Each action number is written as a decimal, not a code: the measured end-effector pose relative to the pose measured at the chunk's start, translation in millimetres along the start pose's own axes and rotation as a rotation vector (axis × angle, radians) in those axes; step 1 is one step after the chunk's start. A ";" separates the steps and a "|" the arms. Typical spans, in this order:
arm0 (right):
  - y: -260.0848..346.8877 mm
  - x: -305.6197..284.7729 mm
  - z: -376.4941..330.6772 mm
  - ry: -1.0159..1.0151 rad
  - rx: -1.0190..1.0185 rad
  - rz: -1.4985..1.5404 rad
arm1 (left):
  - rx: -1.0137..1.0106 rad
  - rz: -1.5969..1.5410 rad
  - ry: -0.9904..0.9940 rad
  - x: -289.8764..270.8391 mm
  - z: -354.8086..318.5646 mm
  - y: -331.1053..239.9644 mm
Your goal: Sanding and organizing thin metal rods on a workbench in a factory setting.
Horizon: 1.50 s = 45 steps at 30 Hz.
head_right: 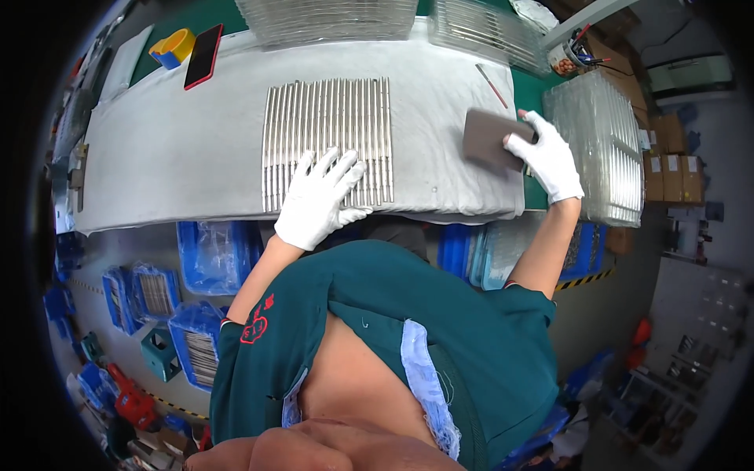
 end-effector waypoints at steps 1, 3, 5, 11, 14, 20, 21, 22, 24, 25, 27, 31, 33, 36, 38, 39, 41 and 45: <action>6.7 -2.6 7.7 0.011 0.011 0.146 | -0.008 0.002 -0.004 0.3 -0.3 0.4; 30.7 14.8 21.8 -0.143 -0.089 0.626 | -0.004 0.014 -0.017 -2.0 -0.8 -1.0; 31.7 59.8 62.9 0.041 -0.141 0.750 | 0.010 0.018 -0.025 -1.7 -0.1 -2.6; 130.1 160.3 82.3 0.179 -0.207 0.169 | 0.000 0.010 -0.056 -4.3 3.3 -4.1; 140.0 165.3 77.2 0.197 -0.207 0.184 | -0.003 0.007 -0.074 -2.0 2.5 -3.9; 145.2 171.1 73.5 0.323 -0.214 0.085 | 0.015 -0.003 -0.047 -4.0 -1.5 -8.0; 142.8 170.4 73.1 0.228 -0.255 0.169 | 0.013 -0.005 -0.038 -4.5 -2.6 -8.8; 140.2 167.7 73.6 0.132 -0.295 0.253 | 0.015 -0.006 -0.034 -3.8 -1.9 -9.3; 134.7 149.5 76.1 0.083 -0.298 0.514 | -0.002 -0.002 -0.008 -1.5 -2.1 -10.0; 120.0 151.9 89.1 0.071 -0.250 0.630 | -0.001 -0.002 -0.004 -1.3 -1.7 -10.9; 114.6 141.4 88.3 0.003 -0.323 0.632 | -0.037 0.027 0.034 -0.3 0.0 -10.4; 102.7 149.9 73.5 0.225 -0.123 0.486 | -0.073 0.049 0.064 -0.7 1.8 -12.6; 99.6 147.8 73.8 0.226 -0.201 0.448 | -0.066 0.057 0.072 0.5 2.3 -13.8; 101.2 146.2 71.2 0.266 -0.309 0.382 | -0.041 0.086 0.069 2.8 0.8 -13.3; 102.6 144.8 67.7 0.305 -0.334 0.354 | -0.017 0.105 0.061 3.0 1.2 -13.7; 103.2 142.2 65.8 0.295 -0.354 0.379 | -0.012 0.064 -0.020 -0.7 1.9 -14.1; 105.2 134.9 63.2 0.286 -0.372 0.404 | -0.008 0.021 -0.098 -5.9 3.6 -13.3; 103.9 128.7 61.7 0.586 -0.347 0.717 | 0.032 0.030 -0.152 -16.8 8.9 -12.5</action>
Point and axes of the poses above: each hand's wrist, its own z-axis towards the middle knuckle, its own x-axis out of the palm, y = z × x, the point moved 5 cm from there along z, towards the middle knuckle, and after that the axes turned 8 degrees about x, right-handed, at the moved point
